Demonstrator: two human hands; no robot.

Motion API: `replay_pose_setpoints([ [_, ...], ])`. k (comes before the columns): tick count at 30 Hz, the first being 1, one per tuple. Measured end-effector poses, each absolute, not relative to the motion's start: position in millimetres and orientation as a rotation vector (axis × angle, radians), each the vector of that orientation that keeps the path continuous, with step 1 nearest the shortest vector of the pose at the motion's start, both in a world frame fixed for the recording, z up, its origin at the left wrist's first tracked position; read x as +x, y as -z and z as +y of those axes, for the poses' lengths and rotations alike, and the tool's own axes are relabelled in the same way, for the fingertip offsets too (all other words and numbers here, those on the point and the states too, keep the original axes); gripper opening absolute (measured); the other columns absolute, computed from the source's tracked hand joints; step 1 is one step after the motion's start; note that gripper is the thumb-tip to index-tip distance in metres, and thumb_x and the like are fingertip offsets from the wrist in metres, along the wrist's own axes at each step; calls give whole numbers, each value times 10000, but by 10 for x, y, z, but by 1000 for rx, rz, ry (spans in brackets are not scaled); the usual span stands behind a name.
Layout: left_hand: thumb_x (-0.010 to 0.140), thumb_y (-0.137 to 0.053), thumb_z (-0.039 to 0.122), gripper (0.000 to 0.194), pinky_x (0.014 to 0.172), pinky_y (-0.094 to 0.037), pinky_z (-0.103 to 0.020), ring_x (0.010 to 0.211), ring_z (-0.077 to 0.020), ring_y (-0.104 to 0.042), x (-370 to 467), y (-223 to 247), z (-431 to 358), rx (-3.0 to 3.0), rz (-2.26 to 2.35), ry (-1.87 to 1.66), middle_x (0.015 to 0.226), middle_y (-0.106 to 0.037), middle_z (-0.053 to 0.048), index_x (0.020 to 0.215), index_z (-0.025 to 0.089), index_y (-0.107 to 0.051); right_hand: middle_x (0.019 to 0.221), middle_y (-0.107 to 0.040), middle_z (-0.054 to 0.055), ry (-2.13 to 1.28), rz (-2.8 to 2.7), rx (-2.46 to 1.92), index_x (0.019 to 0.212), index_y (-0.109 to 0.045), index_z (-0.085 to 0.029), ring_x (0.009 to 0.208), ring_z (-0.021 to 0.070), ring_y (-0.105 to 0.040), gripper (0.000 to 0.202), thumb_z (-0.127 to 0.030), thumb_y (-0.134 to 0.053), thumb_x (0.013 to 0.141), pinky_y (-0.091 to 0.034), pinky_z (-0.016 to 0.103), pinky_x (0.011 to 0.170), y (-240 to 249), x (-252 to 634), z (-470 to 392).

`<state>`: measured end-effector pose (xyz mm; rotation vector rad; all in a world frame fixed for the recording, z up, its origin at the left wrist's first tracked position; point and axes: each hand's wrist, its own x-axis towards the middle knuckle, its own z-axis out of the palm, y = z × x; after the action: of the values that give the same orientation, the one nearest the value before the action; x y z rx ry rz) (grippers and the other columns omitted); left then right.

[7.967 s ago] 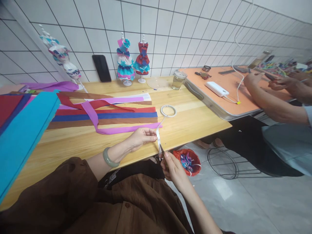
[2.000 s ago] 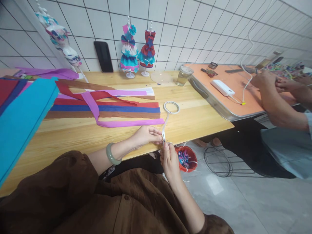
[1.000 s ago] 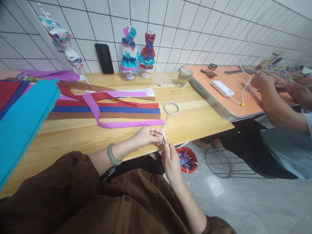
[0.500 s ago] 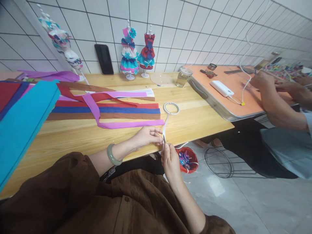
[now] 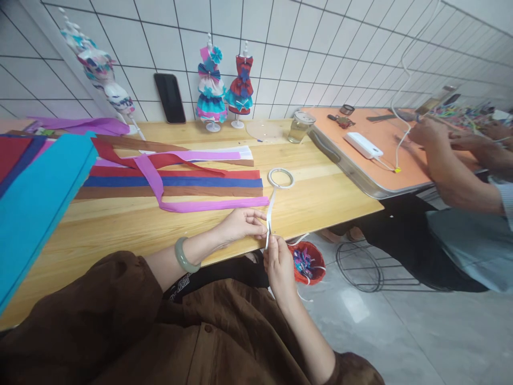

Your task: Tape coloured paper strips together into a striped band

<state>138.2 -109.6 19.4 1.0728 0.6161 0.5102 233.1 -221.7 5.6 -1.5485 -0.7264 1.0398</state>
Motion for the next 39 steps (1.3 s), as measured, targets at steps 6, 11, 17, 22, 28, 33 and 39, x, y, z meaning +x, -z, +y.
replay_pose_setpoints([
  [6,644,-702,70,323,617,-499,-249,573,-93,-612,1373,-197,-1082,1055,588,-501,657,-647,-30,945,77,-584,527,-265,-84,-999,-797,-1568,756,-403,-230,398,72,-229,369,-593,-444,811,-174,208,358,-80,2328,-2256],
  [11,647,-714,93,324,625,-491,-262,563,-88,-602,1338,-222,-1041,1031,556,-449,669,-641,-32,950,82,-600,510,-278,-77,-958,-881,-1589,686,-369,-232,393,77,-225,383,-586,-419,822,-181,217,354,-59,2391,-2282],
  [17,670,-689,84,297,666,-480,-265,625,-91,-610,1295,-237,-991,975,487,-366,732,-637,-40,955,73,-609,512,-335,-61,-931,-970,-1633,675,-393,-220,413,82,-270,397,-588,-428,820,-209,215,366,-97,2470,-2322],
  [22,719,-642,94,275,698,-493,-308,670,-123,-633,1288,-240,-984,957,464,-315,802,-657,-89,986,65,-583,529,-343,-56,-927,-986,-1666,709,-408,-212,435,82,-286,378,-565,-410,843,-213,212,382,-94,2528,-2351],
  [28,713,-643,82,301,717,-502,-332,692,-147,-653,1294,-221,-986,940,440,-343,796,-662,-83,1005,87,-574,532,-317,-62,-1066,-992,-1688,772,-454,-201,436,75,-280,383,-576,-410,838,-196,210,386,-180,2576,-2378],
  [33,717,-627,69,298,683,-505,-317,666,-147,-656,1282,-199,-962,916,430,-346,776,-655,-58,1007,115,-575,522,-291,-71,-1309,-1074,-1721,799,-470,-189,413,60,-232,419,-596,-380,841,-150,208,383,-353,2701,-2456],
  [39,742,-598,73,267,664,-507,-298,677,-153,-660,1287,-178,-959,909,433,-370,755,-649,-54,1002,124,-567,588,-418,-43,-1418,-1344,-1632,715,-515,-181,510,81,-361,355,-497,-673,681,-296,219,470,-522,3003,-2529],
])
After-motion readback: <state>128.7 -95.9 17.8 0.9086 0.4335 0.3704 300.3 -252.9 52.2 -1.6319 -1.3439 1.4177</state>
